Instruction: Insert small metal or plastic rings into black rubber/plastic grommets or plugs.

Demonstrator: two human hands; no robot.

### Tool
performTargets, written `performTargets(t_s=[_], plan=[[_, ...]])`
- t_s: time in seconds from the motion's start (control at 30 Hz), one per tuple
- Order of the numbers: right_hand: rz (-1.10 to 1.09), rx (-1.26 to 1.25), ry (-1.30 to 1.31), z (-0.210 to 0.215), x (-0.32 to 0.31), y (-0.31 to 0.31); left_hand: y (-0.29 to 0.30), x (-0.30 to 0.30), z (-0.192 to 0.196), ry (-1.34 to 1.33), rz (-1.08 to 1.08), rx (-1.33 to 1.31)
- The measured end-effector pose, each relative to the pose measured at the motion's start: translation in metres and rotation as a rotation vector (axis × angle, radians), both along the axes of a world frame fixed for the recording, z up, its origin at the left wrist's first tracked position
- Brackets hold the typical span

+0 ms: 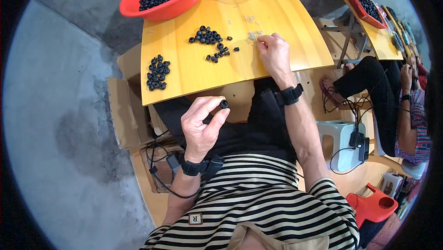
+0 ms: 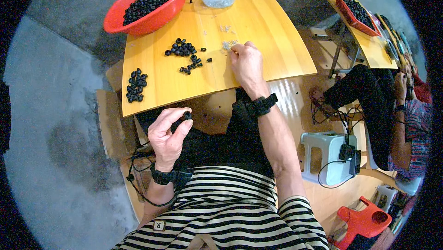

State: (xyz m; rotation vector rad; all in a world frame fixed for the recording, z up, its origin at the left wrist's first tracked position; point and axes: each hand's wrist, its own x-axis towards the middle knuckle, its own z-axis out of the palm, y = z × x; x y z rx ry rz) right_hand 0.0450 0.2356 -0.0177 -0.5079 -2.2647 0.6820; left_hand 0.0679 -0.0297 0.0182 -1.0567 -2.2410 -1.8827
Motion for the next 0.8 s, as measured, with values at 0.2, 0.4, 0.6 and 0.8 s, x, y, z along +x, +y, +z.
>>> performTargets(t_s=[0.2,0.4,0.6,0.8], plan=[[0.002,0.005,0.021,-0.009,-0.002,0.003,0.003,-0.001,0.002,0.041,0.018,0.011],[0.247,-0.824,0.135,0.009,0.033,-0.017,0.0,0.001,0.002,0.023,0.01,-0.001],[0.649,-1.382,0.132,0.028,0.097,-0.064,0.001,0.004,0.003,0.027,-0.043,-0.004],[0.704,-1.246,0.094,0.038,0.112,-0.094,-0.001,0.007,0.008,0.177,-0.033,-0.071]])
